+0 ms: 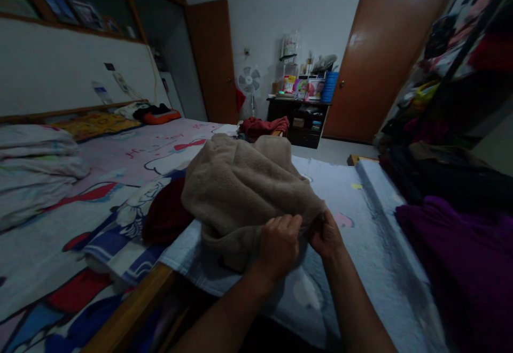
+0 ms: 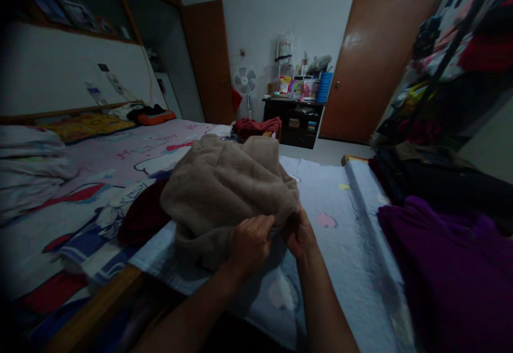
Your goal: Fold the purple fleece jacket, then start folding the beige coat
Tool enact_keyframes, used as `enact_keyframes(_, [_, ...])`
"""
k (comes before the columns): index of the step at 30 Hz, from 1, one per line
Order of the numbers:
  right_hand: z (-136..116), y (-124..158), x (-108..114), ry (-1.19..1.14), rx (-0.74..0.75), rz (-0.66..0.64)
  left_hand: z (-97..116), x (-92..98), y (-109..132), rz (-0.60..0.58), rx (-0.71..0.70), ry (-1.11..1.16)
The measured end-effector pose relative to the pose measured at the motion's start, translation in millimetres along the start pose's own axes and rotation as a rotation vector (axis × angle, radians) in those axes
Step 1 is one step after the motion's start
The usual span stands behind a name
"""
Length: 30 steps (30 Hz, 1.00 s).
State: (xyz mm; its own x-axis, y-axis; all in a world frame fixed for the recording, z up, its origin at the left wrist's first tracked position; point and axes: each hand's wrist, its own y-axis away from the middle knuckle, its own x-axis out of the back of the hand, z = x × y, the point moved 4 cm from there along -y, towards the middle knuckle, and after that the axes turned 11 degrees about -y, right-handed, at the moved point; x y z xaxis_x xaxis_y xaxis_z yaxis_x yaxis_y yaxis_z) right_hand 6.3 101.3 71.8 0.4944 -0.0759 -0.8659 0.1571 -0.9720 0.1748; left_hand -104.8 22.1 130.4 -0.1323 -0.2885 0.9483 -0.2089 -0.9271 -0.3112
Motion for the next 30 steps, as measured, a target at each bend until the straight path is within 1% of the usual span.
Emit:
enact_keyframes(3, [11, 10, 8, 0.094, -0.036, 0.016, 9, -22.3, -1, -0.073, -0.042, 0.0])
enact_keyframes(6, [22, 17, 13, 0.182, -0.114, -0.004, 7, -37.7, 7, -0.165, -0.078, -0.014])
enact_keyframes(8, [23, 21, 15, 0.245, -0.092, -0.034, -1, -40.5, 16, -0.213, -0.125, 0.022])
enact_keyframes(9, [20, 23, 16, 0.288, -0.061, -0.041, -7, -38.9, 21, -0.228, -0.152, 0.051])
enact_keyframes(11, [10, 25, 20, 0.382, 0.006, -0.014, -24, -29.1, 28, -0.234, -0.219, 0.104])
enact_keyframes(12, [4, 26, 24, 0.424, 0.038, 0.02, -38, -20.4, 29, -0.191, -0.185, 0.087])
enact_keyframes(13, [-3, 26, 28, 0.453, 0.076, 0.062, -54, -9.5, 29, -0.122, -0.102, 0.031])
enact_keyframes(14, [-10, 25, 33, 0.467, 0.121, 0.112, -74, 2.9, 28, -0.037, 0.024, -0.053])
enact_keyframes(16, [-22, 23, 42, 0.469, 0.223, 0.235, -116, 28.0, 30, 0.121, 0.358, -0.224])
enact_keyframes(17, [-25, 22, 46, 0.474, 0.27, 0.294, -136, 37.7, 32, 0.159, 0.534, -0.279])
enact_keyframes(18, [-27, 21, 48, 0.496, 0.311, 0.34, -154, 43.6, 35, 0.152, 0.681, -0.295])
enact_keyframes(19, [-28, 19, 49, 0.551, 0.354, 0.369, -168, 45.6, 37, 0.106, 0.769, -0.265])
enact_keyframes(20, [-28, 17, 49, 0.643, 0.409, 0.384, -179, 44.5, 38, 0.047, 0.803, -0.199])
enact_keyframes(22, [-27, 14, 43, 0.902, 0.551, 0.38, -191, 40.1, 38, -0.03, 0.8, -0.097])
enact_keyframes(23, [-26, 13, 39, 1.033, 0.629, 0.373, -193, 38.3, 37, -0.035, 0.78, -0.073])
enact_keyframes(25, [-22, 10, 33, 1.21, 0.731, 0.339, -193, 37.8, 33, 0.027, 0.752, -0.072])
enact_keyframes(27, [-17, 3, 30, 1.254, 0.718, 0.263, -189, 40.2, 28, 0.136, 0.743, -0.067])
enact_keyframes(30, [-8, -7, 31, 1.261, 0.55, 0.151, -179, 42.9, 17, 0.273, 0.734, 0.02])
